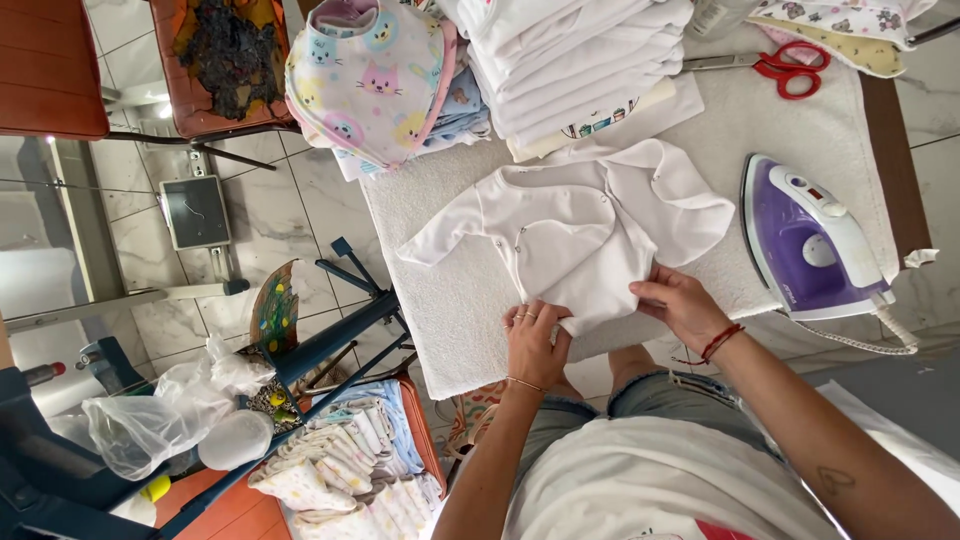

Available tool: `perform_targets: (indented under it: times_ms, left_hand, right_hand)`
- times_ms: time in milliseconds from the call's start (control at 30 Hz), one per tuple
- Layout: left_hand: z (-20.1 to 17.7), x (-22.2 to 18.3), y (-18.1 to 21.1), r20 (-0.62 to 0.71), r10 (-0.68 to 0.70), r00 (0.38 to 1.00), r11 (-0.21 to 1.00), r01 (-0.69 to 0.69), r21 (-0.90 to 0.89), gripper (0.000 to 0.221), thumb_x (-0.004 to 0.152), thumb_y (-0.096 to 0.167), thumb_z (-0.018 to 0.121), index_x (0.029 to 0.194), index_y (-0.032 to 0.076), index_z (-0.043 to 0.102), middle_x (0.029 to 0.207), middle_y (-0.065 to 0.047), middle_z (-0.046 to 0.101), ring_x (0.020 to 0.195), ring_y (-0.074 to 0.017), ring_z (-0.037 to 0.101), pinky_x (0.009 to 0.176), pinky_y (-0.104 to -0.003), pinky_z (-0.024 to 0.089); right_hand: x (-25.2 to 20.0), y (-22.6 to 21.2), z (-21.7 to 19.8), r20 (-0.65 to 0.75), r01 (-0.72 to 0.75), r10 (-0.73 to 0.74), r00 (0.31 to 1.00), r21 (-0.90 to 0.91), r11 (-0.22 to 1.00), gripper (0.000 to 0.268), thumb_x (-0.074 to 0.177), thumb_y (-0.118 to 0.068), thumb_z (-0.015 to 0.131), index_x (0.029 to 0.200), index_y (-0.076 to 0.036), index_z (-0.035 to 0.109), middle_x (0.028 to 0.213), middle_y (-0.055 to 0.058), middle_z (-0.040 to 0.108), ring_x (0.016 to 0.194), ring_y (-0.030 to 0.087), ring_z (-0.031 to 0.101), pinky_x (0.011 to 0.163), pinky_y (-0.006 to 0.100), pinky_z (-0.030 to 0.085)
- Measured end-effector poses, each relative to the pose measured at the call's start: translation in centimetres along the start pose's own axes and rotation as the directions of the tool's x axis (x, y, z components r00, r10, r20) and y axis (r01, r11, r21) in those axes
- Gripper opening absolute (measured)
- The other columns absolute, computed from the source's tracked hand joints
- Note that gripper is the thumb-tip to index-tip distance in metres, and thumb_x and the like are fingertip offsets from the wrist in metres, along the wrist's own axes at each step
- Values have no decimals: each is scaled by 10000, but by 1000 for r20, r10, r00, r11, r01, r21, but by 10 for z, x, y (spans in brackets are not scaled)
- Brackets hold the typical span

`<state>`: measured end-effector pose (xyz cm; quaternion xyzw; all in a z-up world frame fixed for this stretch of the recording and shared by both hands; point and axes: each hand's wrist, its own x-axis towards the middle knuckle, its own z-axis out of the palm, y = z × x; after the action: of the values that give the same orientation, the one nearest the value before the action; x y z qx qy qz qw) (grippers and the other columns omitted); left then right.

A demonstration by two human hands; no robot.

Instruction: Ironing and folding baby clothes on a work table

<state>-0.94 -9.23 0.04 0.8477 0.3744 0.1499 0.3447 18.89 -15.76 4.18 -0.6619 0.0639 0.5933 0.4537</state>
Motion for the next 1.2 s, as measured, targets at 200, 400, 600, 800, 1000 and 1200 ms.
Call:
perform_targets:
  times_ms: [200, 400, 600, 800, 1000, 1200]
  left_hand:
    - [4, -13, 3, -49, 94, 994, 984, -85, 159, 186, 663, 177, 560, 839, 238, 543, 754, 27, 502, 767, -155, 520, 854, -359, 311]
    - [-5, -1, 29, -57, 406, 912, 894, -383, 233, 165, 806, 99, 503, 898, 227, 551, 855, 16, 529, 805, -139, 532, 888, -347, 337]
    - [14, -11, 7, -10, 439, 898, 880, -428, 206, 72, 808, 289, 550, 772, 227, 548, 683, 16, 482, 692, -135, 531, 878, -350, 348]
    - [-11, -10, 27, 200, 437, 877, 850, -476, 228, 309, 698, 329, 714, 948, 214, 574, 884, 22, 571, 790, -190, 541, 826, -390, 367]
    - [0, -9, 31, 289, 462, 838, 824, -526, 208, 420, 724, 17, 535, 1100, 202, 501, 1004, -18, 522, 819, -210, 516, 872, -386, 363]
    - [17, 6, 38, 158, 531, 833, 774, -552, 309, 250, 782, 55, 532, 989, 193, 499, 873, -26, 515, 591, -203, 487, 541, -331, 419]
  right_hand:
    - [9, 16, -28, 9, 65, -64, 998, -182, 981, 224, 749, -235, 674, 827, -95, 518, 664, 2, 593, 519, 72, 557, 443, 167, 459]
    - [0, 26, -33, -115, 74, -136, 984, -428, 901, 349, 755, -316, 677, 698, 15, 583, 450, 89, 522, 350, 122, 474, 317, 184, 380]
    - [2, 27, -34, -138, 20, -250, 958, -841, 541, 294, 769, -415, 602, 793, -123, 634, 535, 4, 621, 516, 143, 601, 522, 250, 454]
    - [-30, 4, -67, 130, 390, -860, 493, -917, 85, 101, 849, -71, 655, 885, -41, 566, 707, 64, 535, 595, 159, 499, 538, 254, 395]
    - [-44, -57, -120, 35, 179, -942, 334, -983, 27, 595, 674, -77, 812, 1148, 85, 490, 1030, 239, 389, 849, 390, 447, 777, 509, 364]
    - [-14, -52, -133, -116, 133, -795, 595, -962, 240, 405, 863, -296, 622, 1185, -70, 527, 917, 165, 622, 752, 380, 578, 604, 457, 436]
